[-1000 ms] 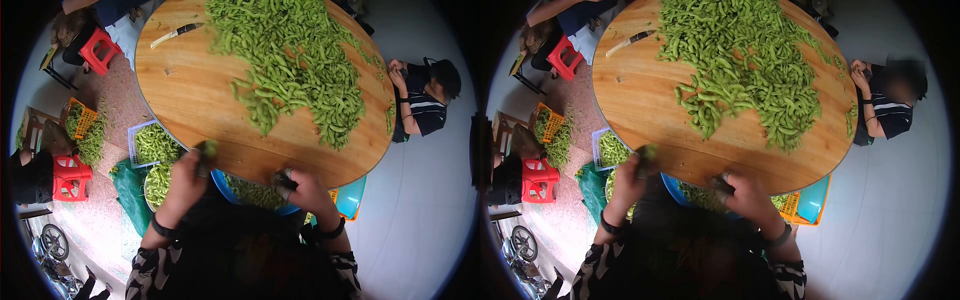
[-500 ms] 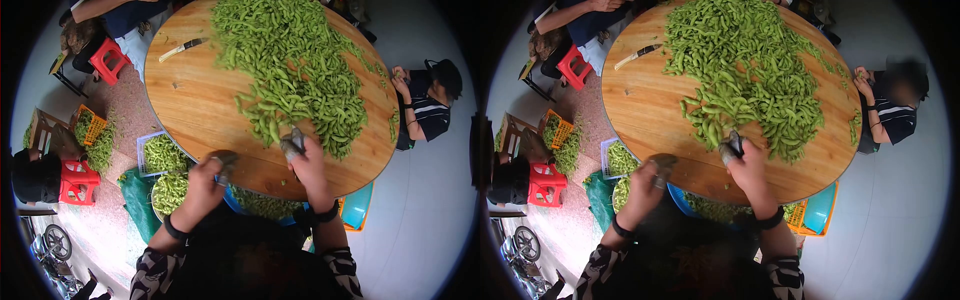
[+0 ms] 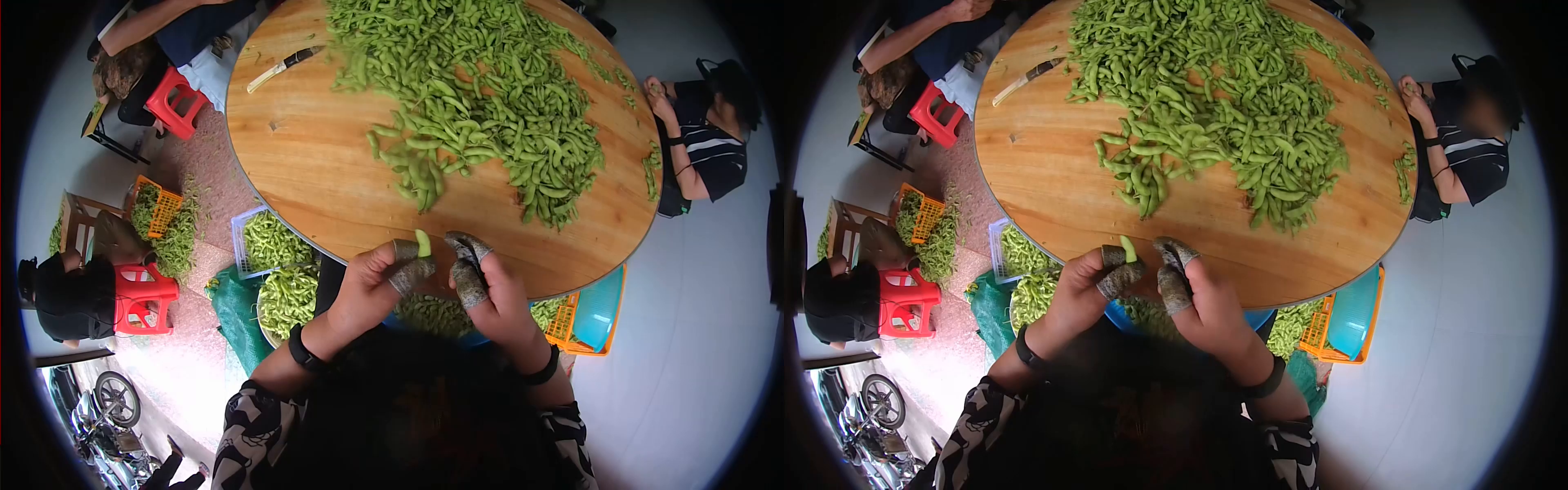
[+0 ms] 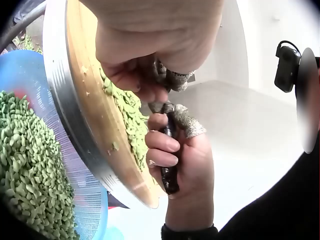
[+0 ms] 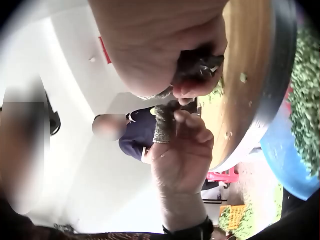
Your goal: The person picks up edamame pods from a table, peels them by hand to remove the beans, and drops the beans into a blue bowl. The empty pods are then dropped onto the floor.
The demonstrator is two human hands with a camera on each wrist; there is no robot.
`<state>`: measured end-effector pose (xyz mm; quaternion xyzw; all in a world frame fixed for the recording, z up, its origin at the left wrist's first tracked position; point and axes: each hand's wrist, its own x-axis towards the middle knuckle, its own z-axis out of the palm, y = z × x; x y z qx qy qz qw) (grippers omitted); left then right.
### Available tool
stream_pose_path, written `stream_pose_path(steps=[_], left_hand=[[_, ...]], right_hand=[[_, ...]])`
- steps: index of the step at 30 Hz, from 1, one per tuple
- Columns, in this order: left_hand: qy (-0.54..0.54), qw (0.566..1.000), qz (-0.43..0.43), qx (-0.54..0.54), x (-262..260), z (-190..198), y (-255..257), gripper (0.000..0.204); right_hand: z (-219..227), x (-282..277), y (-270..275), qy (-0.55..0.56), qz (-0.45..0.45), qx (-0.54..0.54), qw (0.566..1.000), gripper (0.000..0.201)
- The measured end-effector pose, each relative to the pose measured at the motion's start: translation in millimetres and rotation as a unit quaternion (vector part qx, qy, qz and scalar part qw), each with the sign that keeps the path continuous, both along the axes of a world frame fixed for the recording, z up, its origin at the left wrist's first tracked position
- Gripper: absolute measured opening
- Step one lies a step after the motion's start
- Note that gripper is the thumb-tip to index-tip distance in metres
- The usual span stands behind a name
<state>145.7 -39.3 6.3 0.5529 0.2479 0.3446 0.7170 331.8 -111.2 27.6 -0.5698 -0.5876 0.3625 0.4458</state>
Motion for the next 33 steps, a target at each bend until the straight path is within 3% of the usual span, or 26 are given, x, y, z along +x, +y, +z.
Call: stream_pose_path(steps=[3, 10, 17, 22, 24, 25, 27, 29, 31, 32, 33], left_hand=[[-0.005, 0.998, -0.033, -0.044, 4.9, 2.2, -4.4, 0.021], [0.037, 0.999, -0.035, 0.001, 7.6, 6.4, -5.8, 0.018], [0.074, 0.997, -0.013, -0.008, 4.4, 4.5, -8.4, 0.014], [0.09, 0.996, -0.002, 0.009, 2.0, -0.2, -8.4, 0.014], [0.123, 0.972, 0.016, 0.197, 3.4, 5.1, -7.9, 0.015], [0.131, 0.971, 0.028, 0.196, 0.0, 4.9, -9.6, 0.015], [0.293, 0.848, 0.06, 0.438, -3.6, 3.5, -11.9, 0.017], [0.287, 0.839, 0.089, 0.453, -2.5, 5.2, -12.9, 0.019], [0.239, 0.87, 0.029, 0.431, -5.2, -4.5, -8.9, 0.014], [0.118, 0.956, 0.014, 0.267, -3.5, -14.2, -10.3, 0.016], [0.115, 0.958, 0.009, 0.264, -6.0, -14.8, -9.7, 0.016]], right_hand=[[6.6, 0.3, -0.4, -0.006, 0.054, -0.014, 0.998, 0.039], [5.8, 3.3, -6.9, 0.118, 0.065, -0.099, 0.986, 0.043], [0.6, 1.6, -7.2, 0.156, 0.065, -0.091, 0.981, 0.043], [10.3, -1.5, -6.8, 0.17, 0.064, -0.154, 0.971, 0.044], [8.4, -0.4, -6.2, 0.181, 0.061, -0.175, 0.966, 0.045], [6.1, -0.4, -5.8, 0.193, 0.057, -0.197, 0.96, 0.046], [-5.0, 2.1, -6.2, 0.226, 0.077, -0.203, 0.95, 0.044], [-9.4, 4.3, -6.7, 0.269, 0.062, -0.268, 0.923, 0.041], [-18.2, 6.8, -6.7, 0.317, 0.058, -0.278, 0.905, 0.038], [-22.0, 14.2, -6.9, 0.457, 0.104, -0.326, 0.821, 0.037], [-23.3, 20.1, -8.5, 0.584, 0.143, -0.363, 0.712, 0.036]])
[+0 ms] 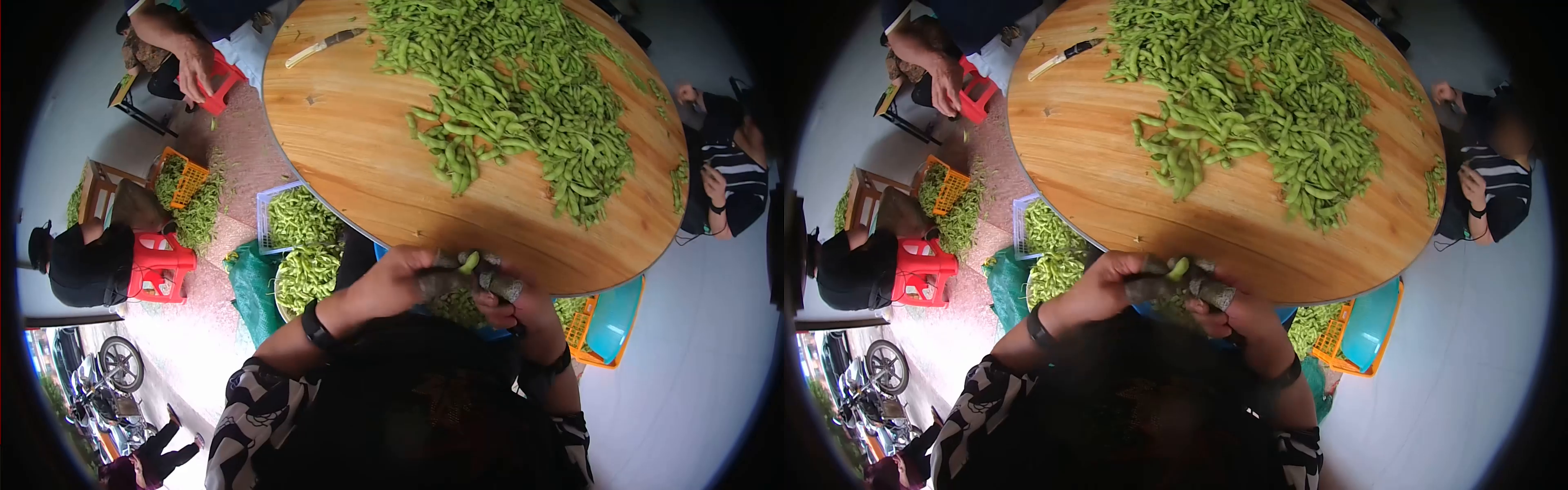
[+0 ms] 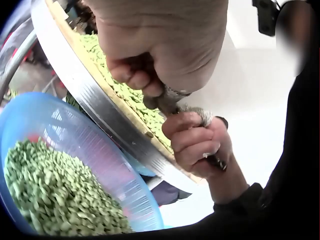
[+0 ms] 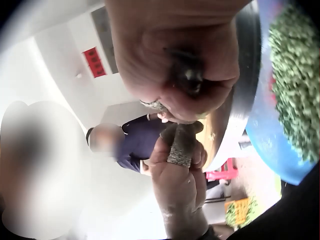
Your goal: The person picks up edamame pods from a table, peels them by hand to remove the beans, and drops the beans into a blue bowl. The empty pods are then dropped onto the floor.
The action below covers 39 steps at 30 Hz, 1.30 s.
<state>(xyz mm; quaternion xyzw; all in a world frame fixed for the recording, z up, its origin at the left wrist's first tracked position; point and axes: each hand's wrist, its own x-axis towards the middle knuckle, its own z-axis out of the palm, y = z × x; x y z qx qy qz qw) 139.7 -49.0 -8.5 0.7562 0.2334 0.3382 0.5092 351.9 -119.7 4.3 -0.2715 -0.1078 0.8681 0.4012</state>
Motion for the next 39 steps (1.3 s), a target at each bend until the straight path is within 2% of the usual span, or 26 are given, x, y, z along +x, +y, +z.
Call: stream_pose_path(steps=[1, 2, 4, 5, 6, 7, 8, 10, 14, 15, 16, 17, 19, 20, 21, 22, 23, 25, 28, 29, 32, 33, 34, 35, 37, 39], left_hand=[[-0.053, 0.965, -0.059, -0.249, -7.2, 0.0, 3.4, 0.017], [-0.098, 0.863, -0.116, -0.483, -10.5, 0.0, 5.9, 0.019], [-0.043, 0.886, -0.112, -0.448, -3.6, 6.8, 7.2, 0.017], [0.05, 0.974, -0.056, -0.215, -0.6, 7.1, 7.3, 0.019], [0.136, 0.99, 0.007, 0.035, 1.1, 7.1, 7.2, 0.02], [0.186, 0.956, 0.037, 0.224, 2.4, 7.3, 10.3, 0.023], [0.186, 0.956, 0.034, 0.224, 4.7, 9.8, 9.5, 0.023], [0.255, 0.905, 0.054, 0.337, 11.2, 16.5, 6.7, 0.024], [0.223, 0.916, 0.071, 0.325, 16.2, 9.1, 2.1, 0.021], [0.127, 0.992, 0.004, -0.005, 13.2, 8.9, 0.5, 0.02], [0.016, 0.94, -0.063, -0.335, 11.1, 9.3, -0.2, 0.021], [0.017, 0.939, -0.064, -0.338, 10.0, 10.6, -0.7, 0.021], [-0.1, 0.819, -0.111, -0.554, 10.1, 22.7, 0.5, 0.024], [-0.099, 0.818, -0.112, -0.555, 9.4, 20.0, 1.4, 0.024], [-0.019, 0.873, -0.095, -0.478, 8.9, 14.6, 2.2, 0.017], [0.06, 0.914, -0.076, -0.393, 8.1, 10.0, 2.4, 0.013], [0.061, 0.914, -0.077, -0.394, 6.9, 7.3, 1.9, 0.013], [0.097, 0.982, -0.104, -0.123, 4.9, 4.9, 1.6, 0.011], [0.139, 0.984, -0.101, -0.05, 5.5, 7.4, 1.2, 0.007], [0.138, 0.984, -0.101, -0.05, 6.2, 8.4, 0.5, 0.007], [0.077, 0.984, -0.115, -0.114, 4.5, 14.8, -2.1, 0.009], [0.042, 0.948, -0.157, -0.275, 2.9, 20.0, 0.7, 0.01], [0.006, 0.882, -0.196, -0.428, 1.7, 22.3, 2.3, 0.011], [0.006, 0.882, -0.197, -0.428, 1.2, 21.8, 2.0, 0.011], [-0.068, 0.848, -0.236, -0.47, 0.5, 20.9, 1.0, 0.017], [-0.014, 0.867, -0.194, -0.458, 5.5, 25.4, -0.3, 0.015]], right_hand=[[0.7, 1.3, -0.9, -0.002, -0.009, -0.004, 1.0, 0.036], [1.8, -0.2, -1.6, 0.008, 0.0, -0.015, 1.0, 0.035], [7.9, -5.9, -2.4, 0.018, -0.003, -0.025, 1.0, 0.033], [14.5, -11.3, -1.6, -0.086, -0.032, -0.006, 0.996, 0.03], [17.9, -15.0, -1.7, -0.189, -0.057, 0.011, 0.98, 0.027], [10.4, -16.9, -3.8, -0.244, -0.048, 0.053, 0.967, 0.023], [7.8, -17.9, -5.4, -0.244, -0.051, 0.052, 0.967, 0.023], [5.6, -18.8, -7.2, -0.32, -0.052, 0.109, 0.94, 0.021], [8.9, -14.0, -9.0, -0.283, -0.088, 0.075, 0.952, 0.023], [11.3, -11.1, -10.0, -0.245, -0.081, 0.063, 0.964, 0.025], [13.4, -7.9, -11.5, -0.207, -0.075, 0.05, 0.974, 0.027], [15.4, -1.9, -12.2, -0.207, -0.076, 0.047, 0.974, 0.027], [18.6, 8.9, -12.5, -0.063, -0.031, 0.022, 0.997, 0.032], [14.3, 5.7, -13.7, -0.062, -0.033, 0.02, 0.997, 0.032], [6.6, -0.3, -14.7, -0.221, -0.079, 0.1, 0.967, 0.034], [3.0, -4.1, -14.8, -0.372, -0.122, 0.176, 0.903, 0.037], [3.9, -4.2, -14.6, -0.372, -0.122, 0.175, 0.903, 0.037], [9.5, -2.9, -9.6, -0.618, -0.124, 0.343, 0.696, 0.038], [0.0, 0.3, 1.0, -0.587, -0.087, 0.352, 0.724, 0.035], [1.7, -1.7, 0.8, -0.554, -0.108, 0.325, 0.759, 0.028], [2.9, -0.2, -0.4, -0.529, -0.111, 0.376, 0.753, 0.026], [5.6, 0.8, -0.5, -0.529, -0.11, 0.376, 0.753, 0.026], [10.3, 1.8, -1.0, -0.447, -0.092, 0.325, 0.828, 0.024], [14.2, 2.9, -1.8, -0.358, -0.073, 0.269, 0.891, 0.023], [19.7, 5.7, -1.0, -0.367, -0.039, 0.215, 0.904, 0.022], [17.3, 6.7, -0.5, -0.375, -0.004, 0.163, 0.913, 0.022]])
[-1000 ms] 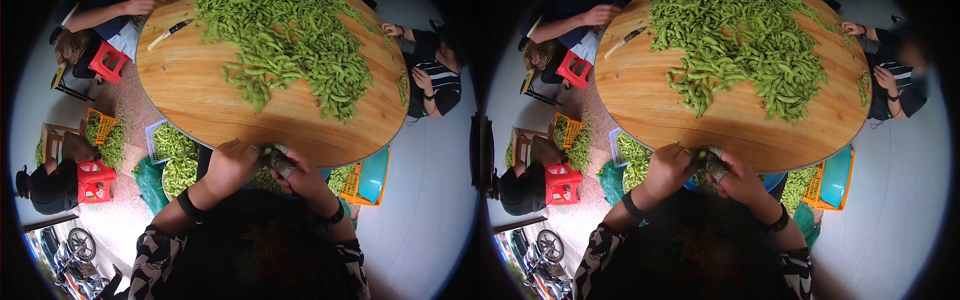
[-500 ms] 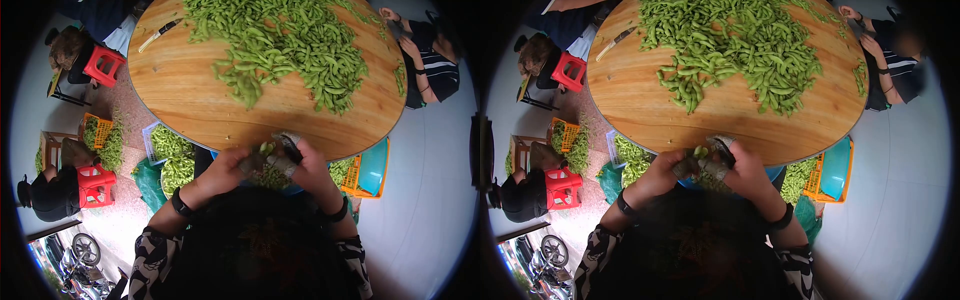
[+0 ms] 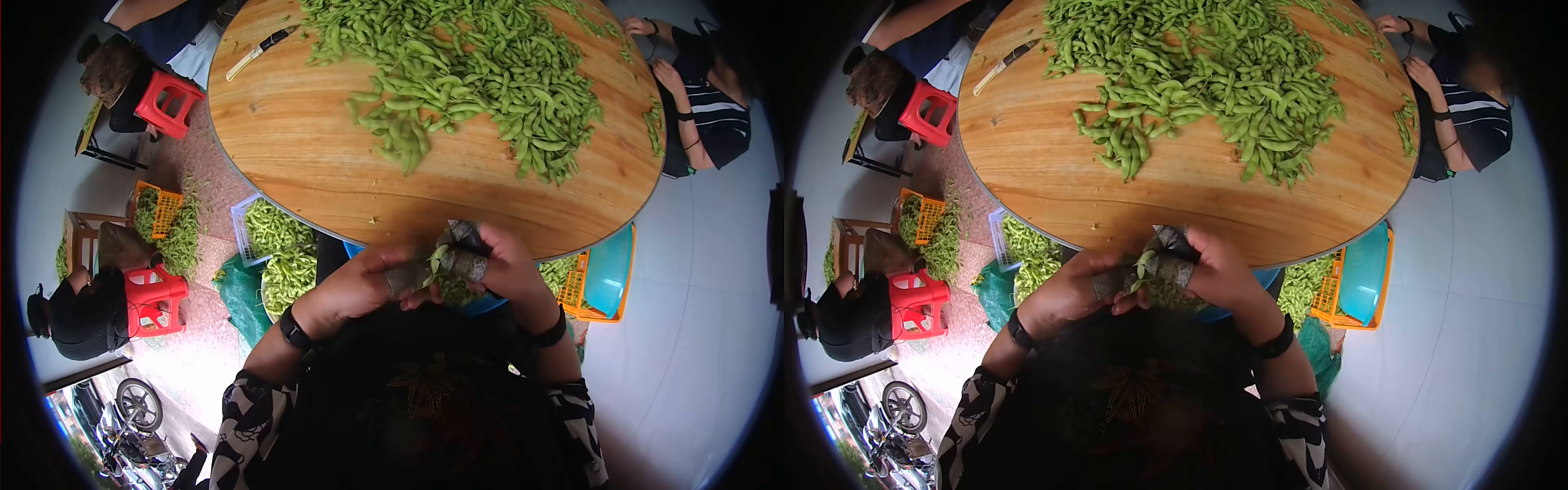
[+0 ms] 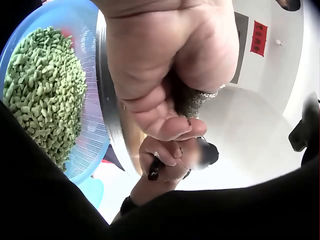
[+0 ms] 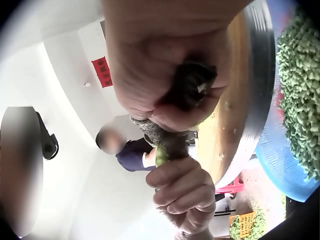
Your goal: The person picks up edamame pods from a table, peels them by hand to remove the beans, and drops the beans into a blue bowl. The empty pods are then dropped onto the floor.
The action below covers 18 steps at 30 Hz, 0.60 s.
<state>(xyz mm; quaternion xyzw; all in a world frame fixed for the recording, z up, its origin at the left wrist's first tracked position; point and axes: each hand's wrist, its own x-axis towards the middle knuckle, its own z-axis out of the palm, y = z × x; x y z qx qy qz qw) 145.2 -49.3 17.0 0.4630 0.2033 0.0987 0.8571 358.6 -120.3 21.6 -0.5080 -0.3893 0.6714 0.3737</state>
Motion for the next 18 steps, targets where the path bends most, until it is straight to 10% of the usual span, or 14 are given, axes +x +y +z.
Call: stream_pose_path(steps=[3, 8, 18], left_hand=[[0.076, 0.992, 0.029, 0.093, -1.0, -4.6, -1.2, 0.013], [0.132, 0.895, 0.032, 0.425, 5.0, 4.2, -6.2, 0.016], [0.152, 0.881, 0.007, 0.449, -7.2, -5.3, -20.4, 0.016]], right_hand=[[-12.5, -3.7, -2.1, 0.025, -0.018, 0.052, 0.998, 0.027], [-18.8, -22.6, -9.0, -0.438, -0.055, 0.34, 0.83, 0.037], [-19.8, -30.3, -19.4, -0.378, -0.078, 0.362, 0.849, 0.023]])
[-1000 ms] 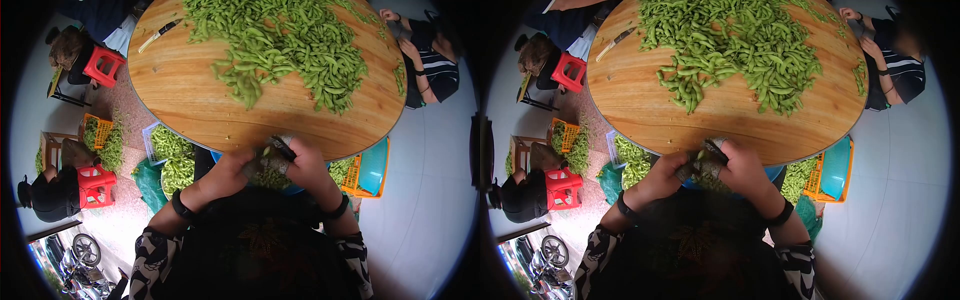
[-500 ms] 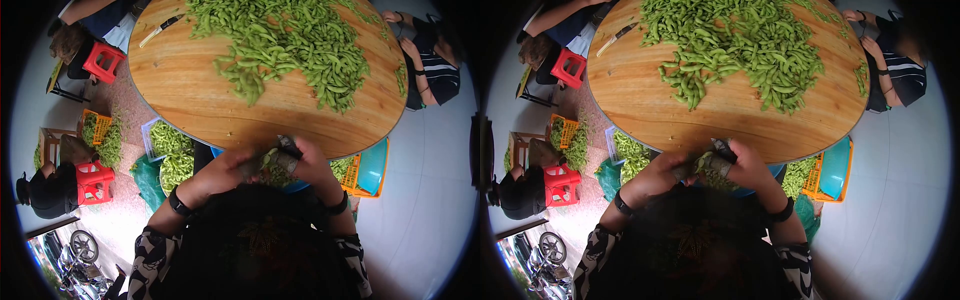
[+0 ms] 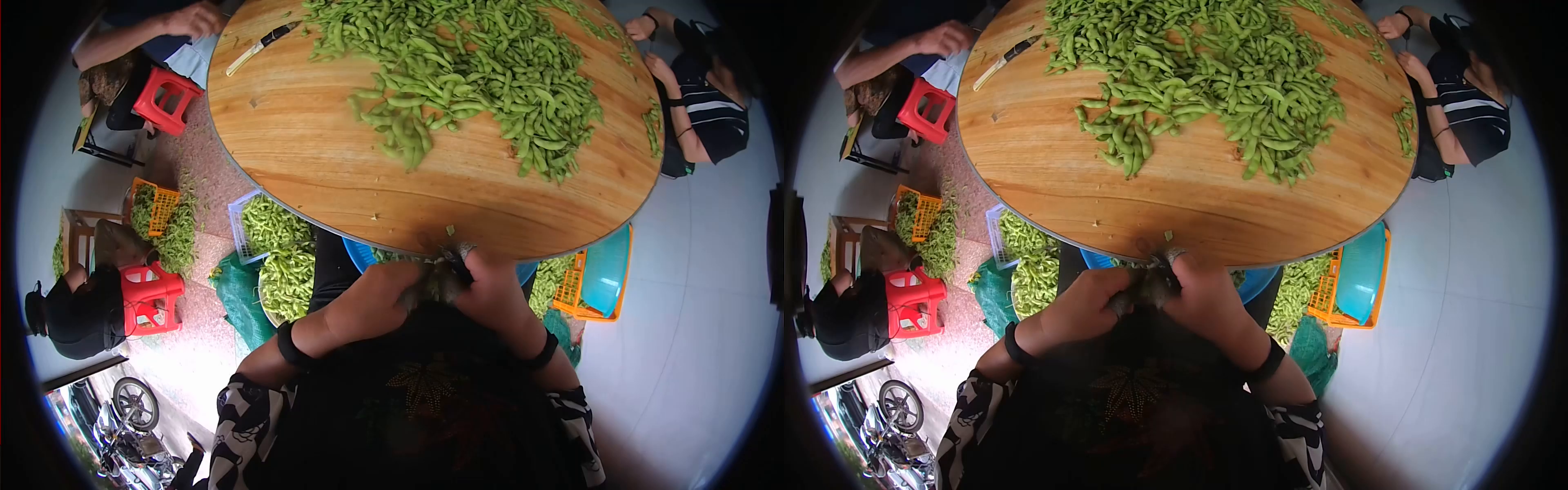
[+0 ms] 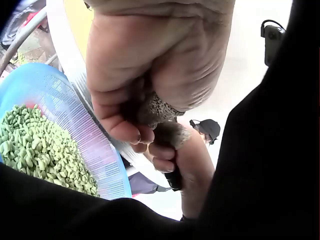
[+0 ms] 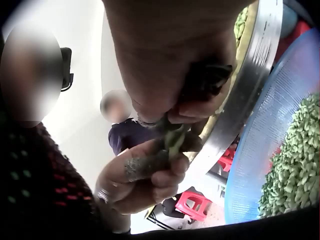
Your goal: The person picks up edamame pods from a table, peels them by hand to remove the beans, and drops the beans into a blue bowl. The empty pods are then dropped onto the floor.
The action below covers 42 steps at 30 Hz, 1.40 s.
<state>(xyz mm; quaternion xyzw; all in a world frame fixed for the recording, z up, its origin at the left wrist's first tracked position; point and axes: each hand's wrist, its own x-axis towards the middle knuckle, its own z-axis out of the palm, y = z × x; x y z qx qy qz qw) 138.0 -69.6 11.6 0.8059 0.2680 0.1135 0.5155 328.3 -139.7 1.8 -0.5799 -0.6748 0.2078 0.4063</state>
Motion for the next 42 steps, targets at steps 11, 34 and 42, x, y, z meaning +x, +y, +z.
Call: stream_pose_path(steps=[11, 34, 42], left_hand=[[0.047, 0.996, 0.072, -0.004, -9.8, 2.9, 5.7, 0.027], [-0.14, 0.961, 0.239, 0.023, 9.1, -11.5, 10.4, 0.021], [-0.021, 0.919, 0.256, 0.297, -1.4, -22.0, 31.1, 0.026]], right_hand=[[18.9, -2.1, -14.6, -0.083, -0.073, -0.011, 0.994, 0.034], [1.6, -1.1, -22.7, -0.076, -0.099, -0.121, 0.985, 0.023], [-4.8, -3.8, 23.8, -0.129, -0.139, -0.018, 0.982, 0.028]])
